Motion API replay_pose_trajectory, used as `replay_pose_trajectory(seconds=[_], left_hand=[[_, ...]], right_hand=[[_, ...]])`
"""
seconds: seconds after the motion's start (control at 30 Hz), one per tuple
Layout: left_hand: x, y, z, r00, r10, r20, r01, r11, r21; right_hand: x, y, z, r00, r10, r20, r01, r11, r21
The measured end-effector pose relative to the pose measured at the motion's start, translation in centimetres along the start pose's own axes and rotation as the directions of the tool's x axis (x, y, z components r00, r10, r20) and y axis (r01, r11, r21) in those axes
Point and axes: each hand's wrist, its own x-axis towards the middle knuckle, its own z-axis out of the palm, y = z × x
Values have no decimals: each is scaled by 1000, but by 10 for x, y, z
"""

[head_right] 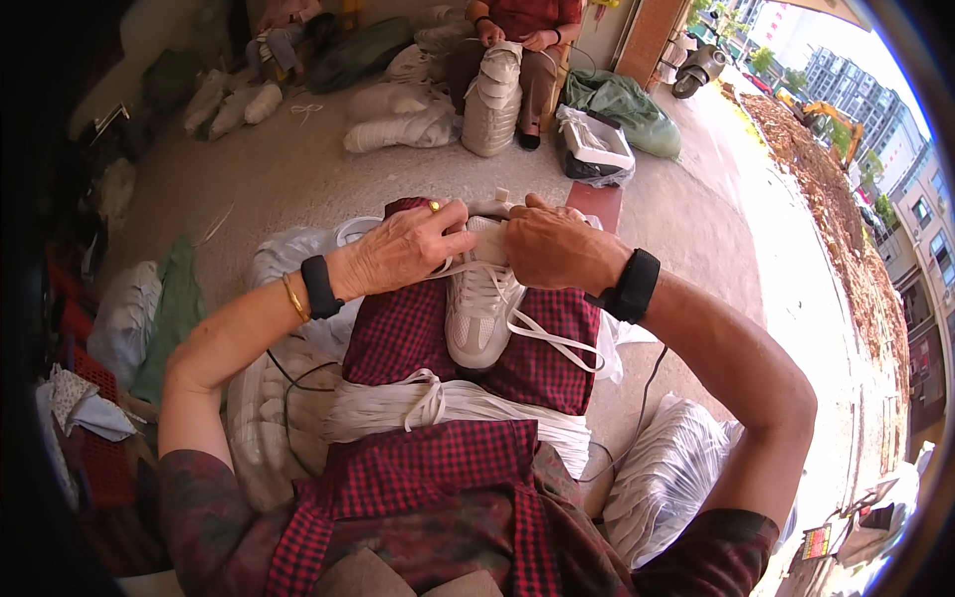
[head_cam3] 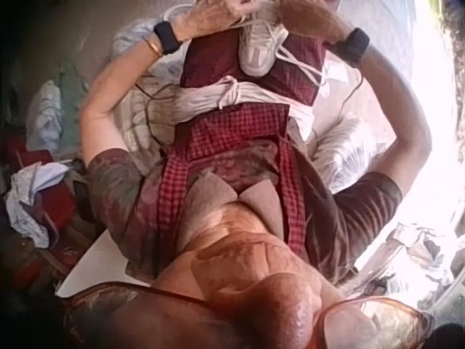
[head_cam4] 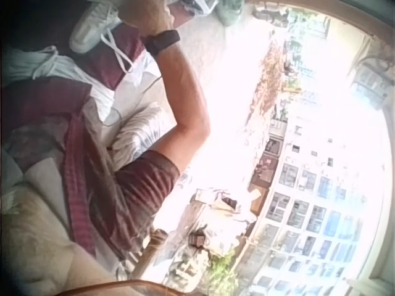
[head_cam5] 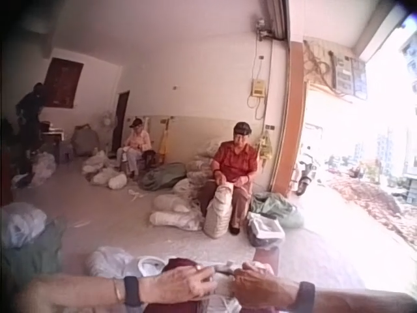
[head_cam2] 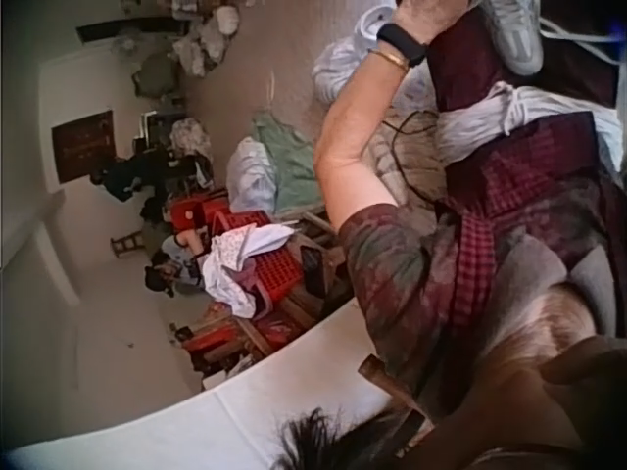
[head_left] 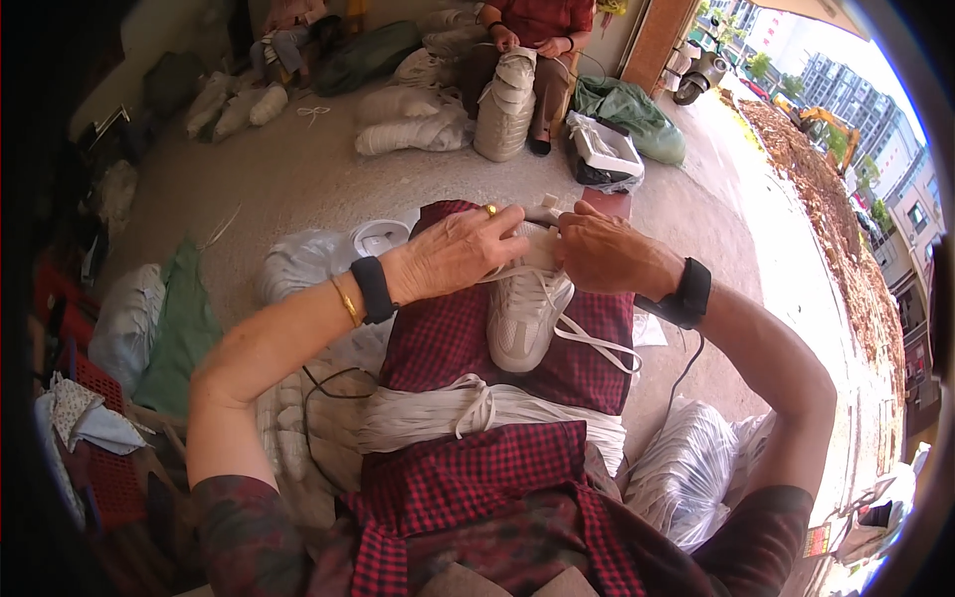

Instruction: Insert and thread laces through the eyelets of a shoe upper.

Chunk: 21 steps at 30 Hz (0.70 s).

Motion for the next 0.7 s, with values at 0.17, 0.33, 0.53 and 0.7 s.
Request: replay_pose_trajectory(seconds=[0.17,0.33,0.53,0.7], left_hand=[[9,-14,-6,952,289,103,-306,913,269],[35,1,-32,874,-93,478,116,993,-18],[53,2,-7,849,-248,467,248,967,62],[57,-10,-10,845,-252,472,400,884,-244]], right_hand=[[-5,-9,1,939,302,-166,-215,889,403],[0,-9,6,876,472,102,-424,651,630],[-2,28,-25,590,743,-316,145,287,947],[-1,30,-42,678,686,-263,245,127,961]])
